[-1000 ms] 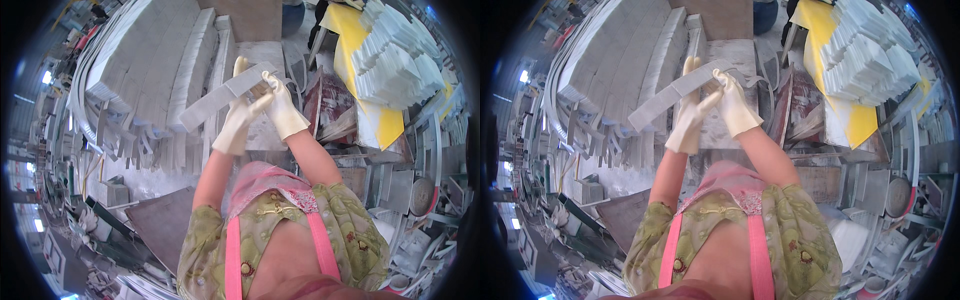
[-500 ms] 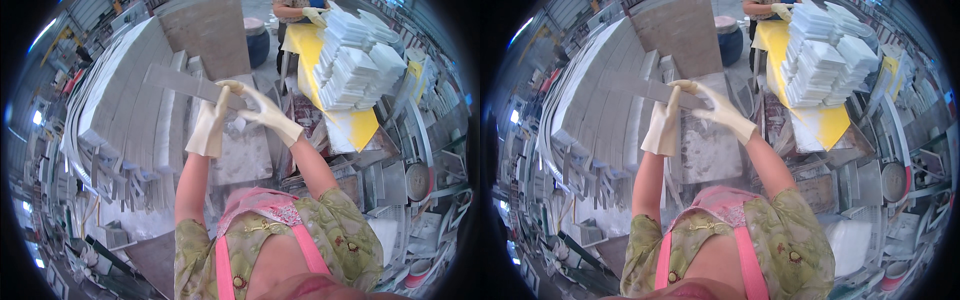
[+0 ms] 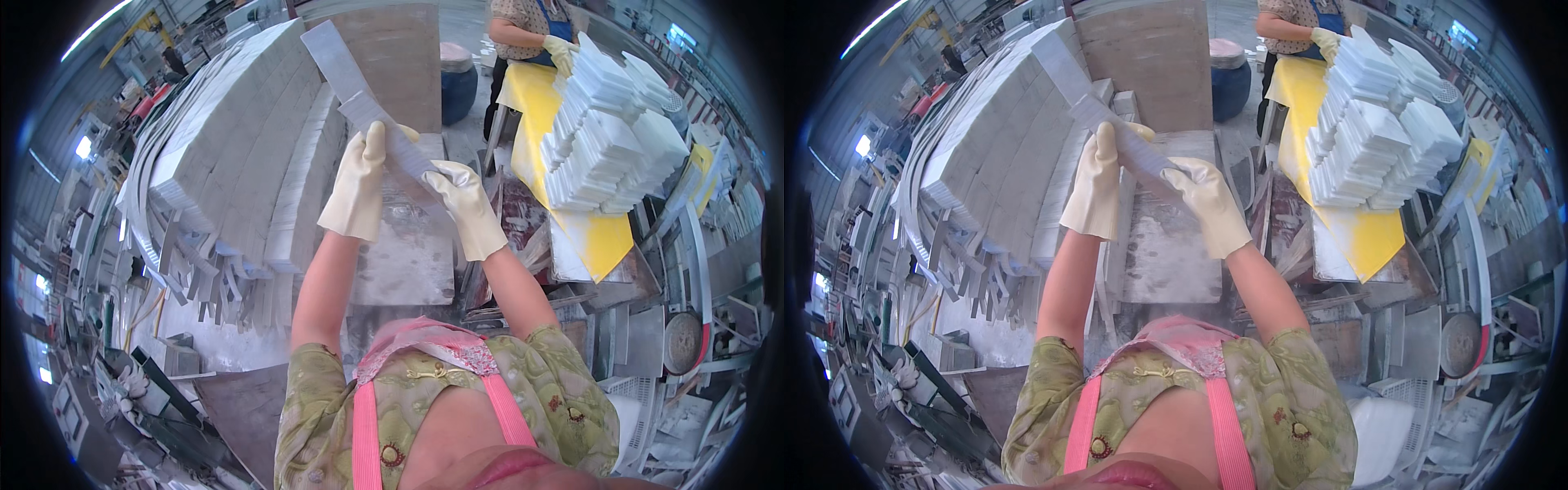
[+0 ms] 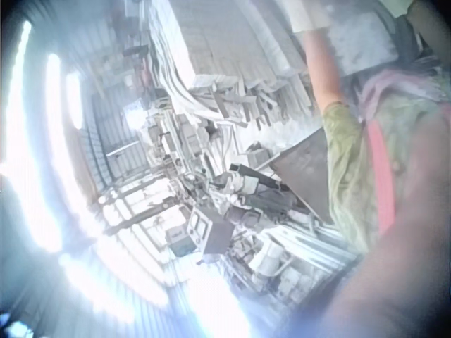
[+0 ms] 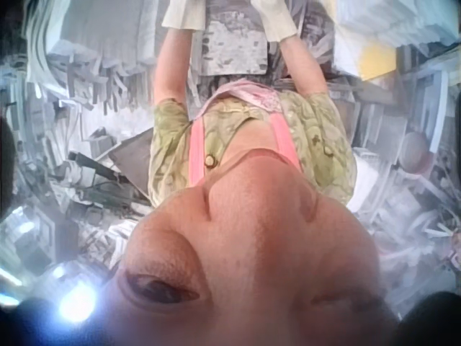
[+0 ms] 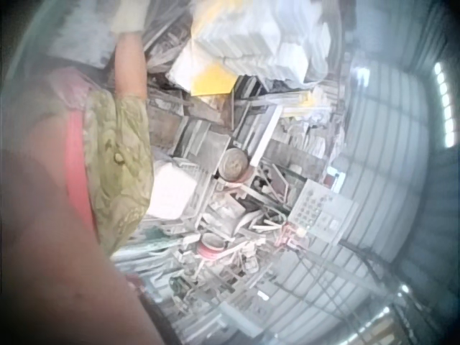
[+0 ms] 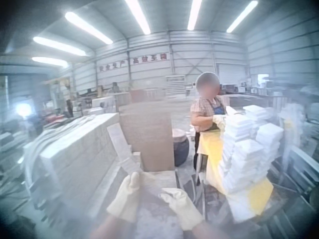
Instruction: The person repeatedly picks up white foam blocks from a pile and places them onto a growing stack on a yellow surface. The person also handles larger flat boards, moving them aside to access the foam blocks. The task continues with the person stacking more foam blocks one by one.
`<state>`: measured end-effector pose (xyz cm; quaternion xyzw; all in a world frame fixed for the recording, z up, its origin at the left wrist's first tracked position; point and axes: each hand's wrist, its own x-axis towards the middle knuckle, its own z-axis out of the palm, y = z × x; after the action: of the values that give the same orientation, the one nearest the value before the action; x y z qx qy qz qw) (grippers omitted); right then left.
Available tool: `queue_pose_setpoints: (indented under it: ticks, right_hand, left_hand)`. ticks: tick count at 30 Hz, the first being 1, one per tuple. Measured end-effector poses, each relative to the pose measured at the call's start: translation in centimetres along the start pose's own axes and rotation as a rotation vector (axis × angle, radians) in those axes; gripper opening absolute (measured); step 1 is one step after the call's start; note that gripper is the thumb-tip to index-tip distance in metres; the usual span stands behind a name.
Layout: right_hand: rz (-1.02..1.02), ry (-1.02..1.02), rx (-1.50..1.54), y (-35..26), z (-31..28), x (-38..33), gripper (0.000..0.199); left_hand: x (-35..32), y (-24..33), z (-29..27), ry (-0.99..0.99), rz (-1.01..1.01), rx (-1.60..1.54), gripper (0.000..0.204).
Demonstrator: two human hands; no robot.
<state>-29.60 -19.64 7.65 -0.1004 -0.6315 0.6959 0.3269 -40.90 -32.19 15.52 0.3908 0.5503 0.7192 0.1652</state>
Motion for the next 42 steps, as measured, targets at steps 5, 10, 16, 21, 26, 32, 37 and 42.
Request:
queue_pose_setpoints:
  ticks: [5, 10, 16, 21, 26, 32, 37, 42]
  right_hand:
    - [-0.047, 0.15, 0.179, -0.5, 0.8, 0.8, 0.02]
    - [0.037, 0.204, 0.136, -2.1, 1.0, 2.1, 0.02]
    - [0.002, 0.185, -0.126, -2.0, 0.2, 2.3, 0.02]
    - [-0.052, -0.163, 0.332, -2.3, -0.5, 1.5, 0.024]
    - [0.037, -0.302, -0.077, -5.2, -1.2, 2.2, 0.025]
    - [-0.296, -0.403, -0.613, -9.9, -3.0, 4.6, 0.028]
    - [-0.373, -0.393, -0.677, -12.0, -4.4, 6.1, 0.031]
    - [-0.36, -0.369, -0.658, -12.6, -6.1, 8.2, 0.033]
  left_hand:
    - [0.0, -0.8, -0.4, -0.07, -0.209, -0.244, 0.066]
    - [-0.3, -1.9, 1.2, -0.02, -0.07, -0.116, 0.058]
    - [-0.9, -1.2, 1.9, -0.023, 0.279, 0.148, 0.05]
    - [-1.5, -1.8, 1.6, -0.004, 0.021, 0.153, 0.054]
    - [-0.7, -1.3, 1.0, -0.32, 0.353, 0.548, 0.058]
    - [-0.6, -2.0, 2.8, -0.354, 0.122, -0.34, 0.092]
    - [-5.9, -8.4, 6.7, 0.034, 0.274, 0.402, 0.148]
    - [-10.5, -11.0, 8.6, 0.271, 0.114, 0.467, 0.149]
